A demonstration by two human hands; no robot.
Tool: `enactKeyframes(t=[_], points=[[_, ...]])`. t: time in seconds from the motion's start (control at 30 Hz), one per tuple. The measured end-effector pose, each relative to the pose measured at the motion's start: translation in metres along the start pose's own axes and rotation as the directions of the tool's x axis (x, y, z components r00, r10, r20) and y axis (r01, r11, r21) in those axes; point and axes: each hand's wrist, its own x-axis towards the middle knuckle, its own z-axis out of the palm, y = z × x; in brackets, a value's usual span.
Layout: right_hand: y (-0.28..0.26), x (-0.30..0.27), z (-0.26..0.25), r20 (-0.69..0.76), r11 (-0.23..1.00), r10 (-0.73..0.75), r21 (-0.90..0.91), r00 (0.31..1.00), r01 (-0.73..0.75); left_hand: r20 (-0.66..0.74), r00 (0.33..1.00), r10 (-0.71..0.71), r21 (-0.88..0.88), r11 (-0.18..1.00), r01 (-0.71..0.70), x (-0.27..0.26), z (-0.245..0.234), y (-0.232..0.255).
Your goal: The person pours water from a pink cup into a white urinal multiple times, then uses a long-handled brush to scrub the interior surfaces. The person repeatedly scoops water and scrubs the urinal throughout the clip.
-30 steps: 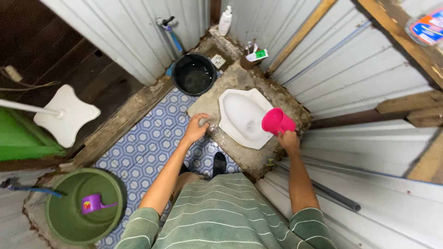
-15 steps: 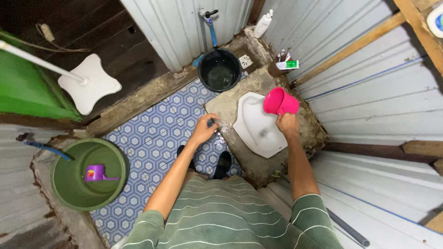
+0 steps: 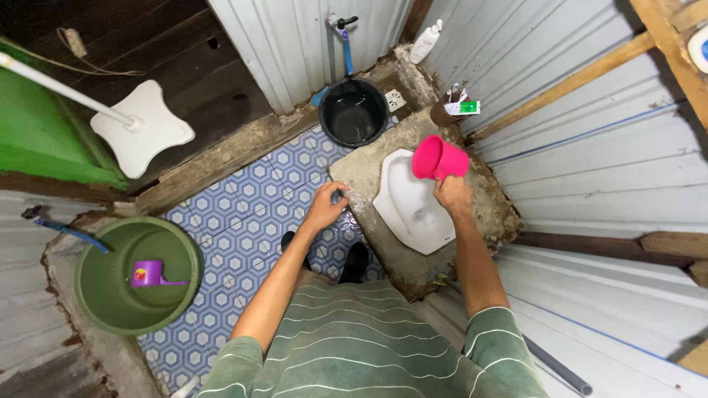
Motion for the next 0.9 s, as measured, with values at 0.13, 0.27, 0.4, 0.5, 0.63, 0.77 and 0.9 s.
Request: enactKeyframes(t=[0.13, 0.27, 0.4, 0.5, 0.63, 0.77, 0.9], points=[[0.0, -0.019, 0.007, -0.004, 1.0, 0.016, -0.007, 1.0, -0.016, 0.055, 0.998, 0.0, -0.008, 1.0, 0.0, 0.002, 0.004, 0.0], [0.004, -0.038, 0.012, -0.055, 0.999, 0.034, 0.026, 0.998, -0.032, 0.126, 0.992, -0.006, -0.038, 0.999, 0.011, 0.006, 0.007, -0.003], [0.008, -0.065, 0.012, -0.059, 0.993, 0.1, 0.071, 0.993, -0.095, 0.154, 0.985, 0.075, -0.064, 0.996, -0.066, 0.009, 0.008, -0.022], [0.013, -0.084, 0.003, -0.045, 0.97, 0.203, 0.148, 0.978, -0.195, 0.247, 0.969, 0.019, -0.074, 0.997, 0.0, 0.015, 0.013, -0.04], [0.021, -0.123, -0.009, 0.006, 0.906, 0.324, 0.287, 0.946, -0.311, 0.269, 0.95, 0.156, -0.075, 0.987, -0.141, 0.011, 0.022, -0.049], [0.02, -0.145, -0.011, 0.022, 0.875, 0.424, 0.247, 0.906, -0.415, 0.323, 0.925, 0.201, -0.087, 0.979, -0.183, 0.017, 0.026, -0.037], [0.02, -0.147, -0.006, 0.052, 0.878, 0.433, 0.199, 0.9, -0.435, 0.331, 0.916, 0.227, -0.088, 0.974, -0.21, 0.031, 0.036, -0.029]])
